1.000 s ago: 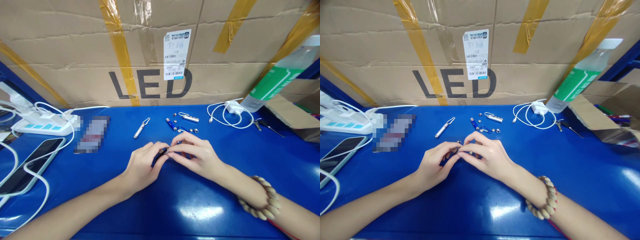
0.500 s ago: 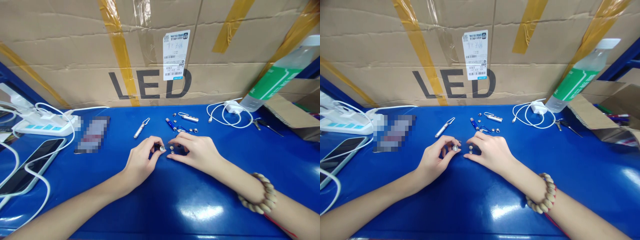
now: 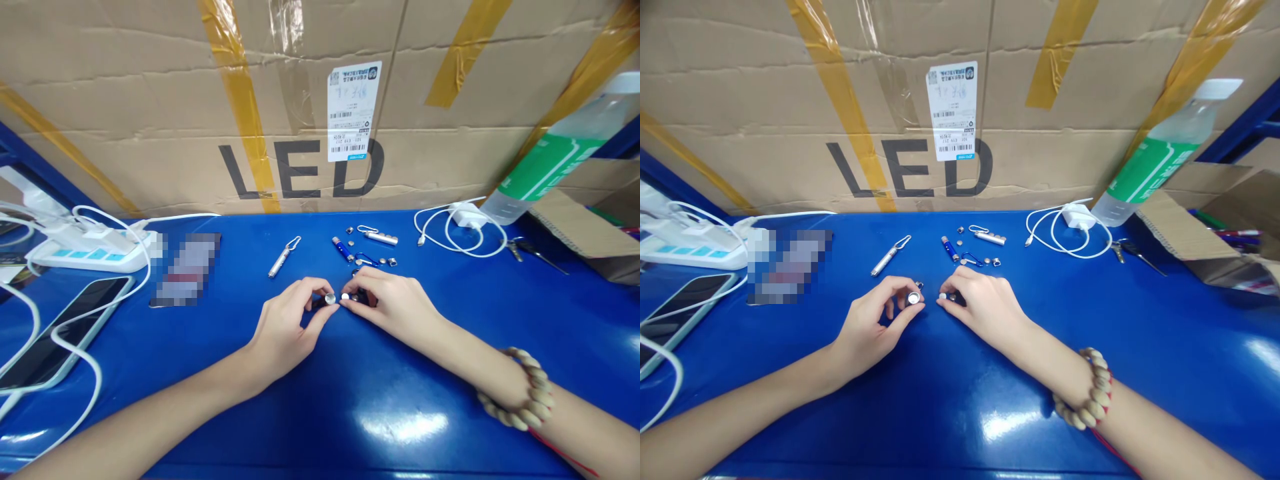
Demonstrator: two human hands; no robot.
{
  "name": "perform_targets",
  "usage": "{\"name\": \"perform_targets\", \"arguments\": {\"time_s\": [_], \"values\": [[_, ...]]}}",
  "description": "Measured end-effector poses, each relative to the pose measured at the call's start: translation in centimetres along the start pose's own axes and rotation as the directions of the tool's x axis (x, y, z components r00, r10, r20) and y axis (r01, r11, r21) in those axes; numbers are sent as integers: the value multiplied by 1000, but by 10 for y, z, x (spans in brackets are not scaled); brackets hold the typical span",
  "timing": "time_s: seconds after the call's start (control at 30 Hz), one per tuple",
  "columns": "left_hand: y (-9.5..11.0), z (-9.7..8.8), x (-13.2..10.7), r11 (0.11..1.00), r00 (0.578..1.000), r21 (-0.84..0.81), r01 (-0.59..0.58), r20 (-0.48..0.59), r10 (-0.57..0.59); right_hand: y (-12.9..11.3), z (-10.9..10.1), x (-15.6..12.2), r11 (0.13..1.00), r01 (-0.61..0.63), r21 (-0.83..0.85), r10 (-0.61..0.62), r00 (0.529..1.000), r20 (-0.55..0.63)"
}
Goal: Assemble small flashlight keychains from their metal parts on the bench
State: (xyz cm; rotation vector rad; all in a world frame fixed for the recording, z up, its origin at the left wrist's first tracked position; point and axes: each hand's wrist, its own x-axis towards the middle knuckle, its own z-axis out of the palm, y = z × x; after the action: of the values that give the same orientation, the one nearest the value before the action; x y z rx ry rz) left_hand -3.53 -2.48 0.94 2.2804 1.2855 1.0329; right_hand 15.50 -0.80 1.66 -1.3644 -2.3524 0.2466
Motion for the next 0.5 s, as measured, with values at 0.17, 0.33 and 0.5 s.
{"name": "perform_targets", "arguments": {"time_s": [0.17, 0.33, 0.5], "values": [[-1, 1, -1, 998, 999, 39, -54, 9, 53, 0, -1, 0, 1000, 11, 21, -11, 1000, -6], [-2, 1, -1, 995, 996, 47, -86, 13, 85, 1, -1, 0, 1000, 7, 30, -7, 1000, -6], [-3, 1, -1, 994, 995, 51, -101, 27, 100, -2, -1, 3, 944, -2, 330, 36, 995, -95]]}}
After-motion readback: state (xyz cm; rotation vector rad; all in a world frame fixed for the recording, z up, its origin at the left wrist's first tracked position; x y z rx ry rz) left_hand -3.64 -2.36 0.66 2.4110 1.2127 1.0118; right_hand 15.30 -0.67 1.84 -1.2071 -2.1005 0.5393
